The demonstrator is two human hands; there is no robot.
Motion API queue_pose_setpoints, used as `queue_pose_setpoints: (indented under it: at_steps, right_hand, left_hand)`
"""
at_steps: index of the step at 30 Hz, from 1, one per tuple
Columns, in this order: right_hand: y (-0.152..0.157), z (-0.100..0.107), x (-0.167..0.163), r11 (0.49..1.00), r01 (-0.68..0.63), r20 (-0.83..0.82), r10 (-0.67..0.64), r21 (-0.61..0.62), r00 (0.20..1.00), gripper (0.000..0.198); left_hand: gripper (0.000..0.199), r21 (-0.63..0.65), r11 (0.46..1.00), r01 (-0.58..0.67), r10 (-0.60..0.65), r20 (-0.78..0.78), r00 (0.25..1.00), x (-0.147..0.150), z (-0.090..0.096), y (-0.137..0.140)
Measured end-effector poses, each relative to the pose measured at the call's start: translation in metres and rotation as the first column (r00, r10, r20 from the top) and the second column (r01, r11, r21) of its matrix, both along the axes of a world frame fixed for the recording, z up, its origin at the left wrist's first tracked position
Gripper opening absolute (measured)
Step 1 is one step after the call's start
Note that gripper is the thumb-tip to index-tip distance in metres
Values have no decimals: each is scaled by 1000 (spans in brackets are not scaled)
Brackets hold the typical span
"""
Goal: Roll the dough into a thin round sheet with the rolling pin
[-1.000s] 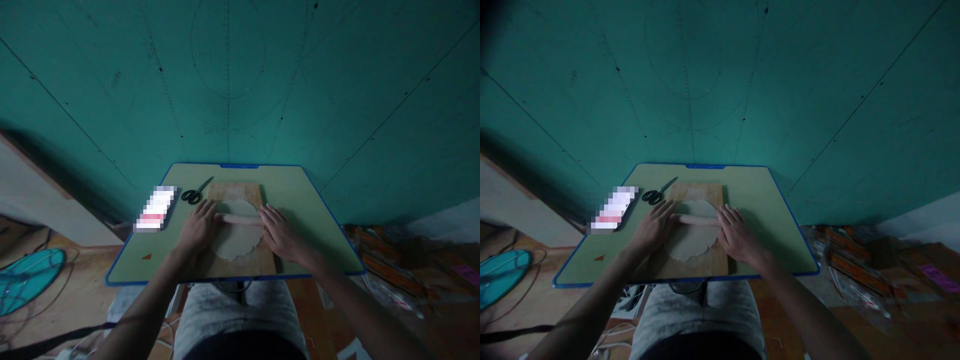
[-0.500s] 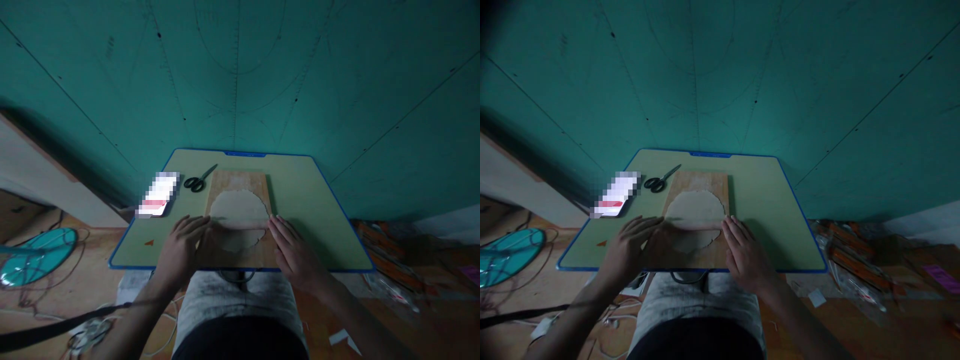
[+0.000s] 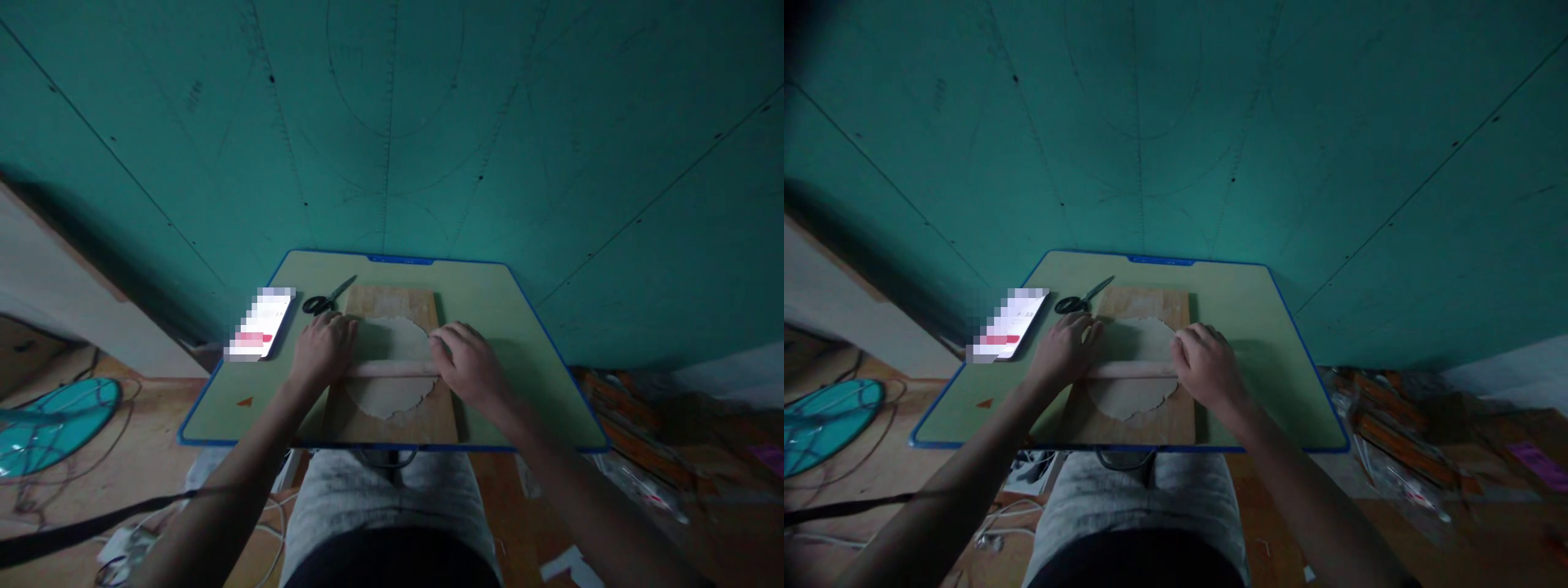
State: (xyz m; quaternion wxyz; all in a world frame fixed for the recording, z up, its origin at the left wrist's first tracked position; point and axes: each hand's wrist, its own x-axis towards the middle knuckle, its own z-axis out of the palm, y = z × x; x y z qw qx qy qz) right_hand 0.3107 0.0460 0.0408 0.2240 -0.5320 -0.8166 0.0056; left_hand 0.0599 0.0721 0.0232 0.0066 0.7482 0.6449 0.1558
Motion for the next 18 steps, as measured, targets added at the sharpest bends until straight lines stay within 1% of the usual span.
queue_pose_setpoints:
  at_steps: [2, 3, 5, 7, 10, 14, 18]
  right_hand:
    - [9, -1, -8, 990, 122, 98, -114, -76, 989, 36]
    - [11, -2, -11, 977, 179, 150, -160, -116, 976, 38]
    - [11, -4, -15, 948, 269, 228, -227, -173, 947, 42]
    - [8, -6, -15, 928, 314, 268, -257, -198, 929, 45]
    - [11, -4, -14, 918, 319, 285, -249, -233, 925, 51]
    - [36, 1, -16, 918, 303, 269, -234, -254, 934, 54]
    - [58, 2, -19, 924, 294, 279, -224, -242, 934, 51]
  left_hand:
    - [44, 3, 999, -35, 35, 8, 999, -1, 4, -3]
    - [47, -15, 998, -54, 54, 12, 998, -1, 7, -5]
    - [53, -86, 993, -86, 87, 16, 996, -1, 11, -11]
    - [57, -174, 979, -107, 110, 5, 994, 0, 13, -16]
    - [60, -245, 961, -128, 127, -20, 992, 0, 15, -15]
    - [57, -221, 963, -153, 146, -48, 988, 0, 19, 2]
    - [52, -238, 959, -151, 132, -92, 987, -1, 26, 24]
